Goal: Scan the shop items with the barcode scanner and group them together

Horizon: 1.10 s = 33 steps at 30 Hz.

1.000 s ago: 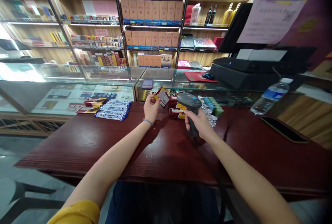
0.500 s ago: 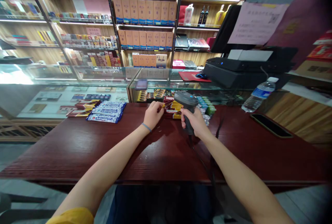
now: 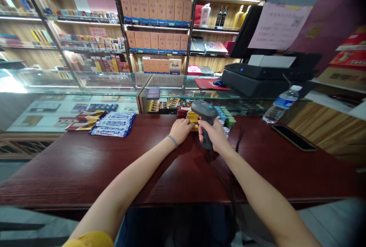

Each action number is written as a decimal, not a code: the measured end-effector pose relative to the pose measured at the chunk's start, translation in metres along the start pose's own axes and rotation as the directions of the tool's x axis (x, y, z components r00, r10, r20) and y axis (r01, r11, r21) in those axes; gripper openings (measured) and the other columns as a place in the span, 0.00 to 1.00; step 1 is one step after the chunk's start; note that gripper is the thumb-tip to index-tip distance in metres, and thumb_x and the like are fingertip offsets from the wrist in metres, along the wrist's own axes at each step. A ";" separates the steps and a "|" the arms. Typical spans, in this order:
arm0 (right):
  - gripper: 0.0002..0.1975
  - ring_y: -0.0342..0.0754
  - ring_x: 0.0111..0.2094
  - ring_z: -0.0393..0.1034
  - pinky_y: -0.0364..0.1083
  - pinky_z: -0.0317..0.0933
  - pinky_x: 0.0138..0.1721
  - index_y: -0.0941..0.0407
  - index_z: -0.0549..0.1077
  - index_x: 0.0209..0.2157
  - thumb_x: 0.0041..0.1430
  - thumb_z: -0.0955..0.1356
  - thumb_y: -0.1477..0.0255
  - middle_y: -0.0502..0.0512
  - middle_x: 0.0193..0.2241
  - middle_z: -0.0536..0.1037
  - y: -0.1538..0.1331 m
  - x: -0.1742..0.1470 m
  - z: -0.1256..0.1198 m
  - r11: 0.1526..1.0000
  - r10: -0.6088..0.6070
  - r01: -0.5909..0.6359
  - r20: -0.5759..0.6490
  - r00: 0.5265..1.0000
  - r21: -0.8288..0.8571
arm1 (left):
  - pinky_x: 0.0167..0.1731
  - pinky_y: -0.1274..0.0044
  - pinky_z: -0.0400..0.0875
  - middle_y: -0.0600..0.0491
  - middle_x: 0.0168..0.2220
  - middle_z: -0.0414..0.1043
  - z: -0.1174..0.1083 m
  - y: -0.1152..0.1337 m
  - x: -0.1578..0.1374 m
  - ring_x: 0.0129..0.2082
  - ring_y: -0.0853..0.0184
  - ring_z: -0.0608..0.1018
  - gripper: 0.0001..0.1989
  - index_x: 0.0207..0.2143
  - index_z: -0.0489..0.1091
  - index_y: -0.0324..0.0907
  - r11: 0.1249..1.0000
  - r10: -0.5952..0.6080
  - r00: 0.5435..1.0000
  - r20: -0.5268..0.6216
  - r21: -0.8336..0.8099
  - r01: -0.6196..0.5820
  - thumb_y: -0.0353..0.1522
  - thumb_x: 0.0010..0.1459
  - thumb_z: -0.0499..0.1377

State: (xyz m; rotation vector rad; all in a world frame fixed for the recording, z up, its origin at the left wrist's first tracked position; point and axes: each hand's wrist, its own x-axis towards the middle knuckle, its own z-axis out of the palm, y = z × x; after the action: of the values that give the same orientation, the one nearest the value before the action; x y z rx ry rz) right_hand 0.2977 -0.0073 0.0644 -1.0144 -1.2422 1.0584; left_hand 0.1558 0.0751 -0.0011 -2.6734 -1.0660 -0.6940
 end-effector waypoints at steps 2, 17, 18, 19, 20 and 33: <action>0.12 0.40 0.10 0.62 0.39 0.56 0.11 0.54 0.66 0.29 0.55 0.70 0.63 0.43 0.14 0.69 -0.002 0.000 0.000 1.000 0.000 -0.001 -0.016 1.000 -0.014 | 0.45 0.69 0.69 0.44 0.40 0.74 0.006 0.004 0.003 0.43 0.59 0.75 0.14 0.50 0.74 0.42 1.000 -0.013 1.000 -0.007 -0.022 0.013 0.30 0.66 0.52; 0.12 0.40 0.11 0.61 0.39 0.56 0.13 0.54 0.66 0.27 0.55 0.70 0.62 0.43 0.14 0.69 -0.004 0.001 0.000 0.998 0.004 -0.007 -0.043 0.999 -0.070 | 0.60 0.65 0.64 0.45 0.55 0.73 0.017 0.001 -0.001 0.57 0.60 0.73 0.19 0.54 0.71 0.46 0.943 0.028 0.994 -0.109 -0.326 -0.062 0.26 0.63 0.54; 0.12 0.40 0.11 0.61 0.39 0.56 0.13 0.54 0.66 0.28 0.55 0.70 0.62 0.43 0.14 0.69 -0.004 0.001 0.000 0.998 0.008 -0.010 -0.041 0.999 -0.068 | 0.59 0.64 0.65 0.44 0.54 0.73 0.012 -0.002 0.000 0.56 0.59 0.73 0.18 0.54 0.71 0.46 0.946 0.023 0.992 -0.125 -0.318 -0.062 0.27 0.63 0.54; 0.12 0.40 0.11 0.61 0.39 0.56 0.12 0.54 0.66 0.29 0.55 0.70 0.62 0.42 0.14 0.69 -0.004 0.000 0.000 0.998 0.015 -0.017 -0.039 0.999 -0.060 | 0.57 0.65 0.66 0.44 0.53 0.73 0.006 -0.006 0.001 0.54 0.59 0.74 0.17 0.53 0.72 0.46 0.949 0.008 0.990 -0.143 -0.312 -0.053 0.28 0.63 0.54; 0.12 0.40 0.11 0.62 0.39 0.56 0.12 0.54 0.66 0.30 0.54 0.70 0.62 0.42 0.14 0.69 -0.004 0.000 0.000 0.998 0.026 -0.028 -0.036 0.999 -0.051 | 0.55 0.65 0.67 0.44 0.52 0.74 -0.002 -0.013 0.002 0.53 0.59 0.74 0.16 0.52 0.72 0.45 0.952 -0.020 0.986 -0.165 -0.305 -0.032 0.28 0.64 0.54; 0.14 0.44 0.12 0.61 0.44 0.56 0.13 0.53 0.69 0.28 0.50 0.75 0.62 0.48 0.15 0.69 -0.003 0.001 0.000 0.996 0.081 -0.083 -0.102 0.991 -0.023 | 0.58 0.66 0.63 0.43 0.51 0.70 -0.150 -0.243 -0.189 0.54 0.55 0.70 0.19 0.52 0.70 0.42 0.682 -0.683 0.648 -0.338 0.023 0.731 0.27 0.61 0.49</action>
State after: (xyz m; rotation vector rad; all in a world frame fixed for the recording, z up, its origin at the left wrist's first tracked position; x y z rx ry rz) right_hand 0.2983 -0.0071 0.0675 -1.1348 -1.1436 1.0422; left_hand -0.1839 0.0879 0.0369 -1.8452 -1.9924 -1.0411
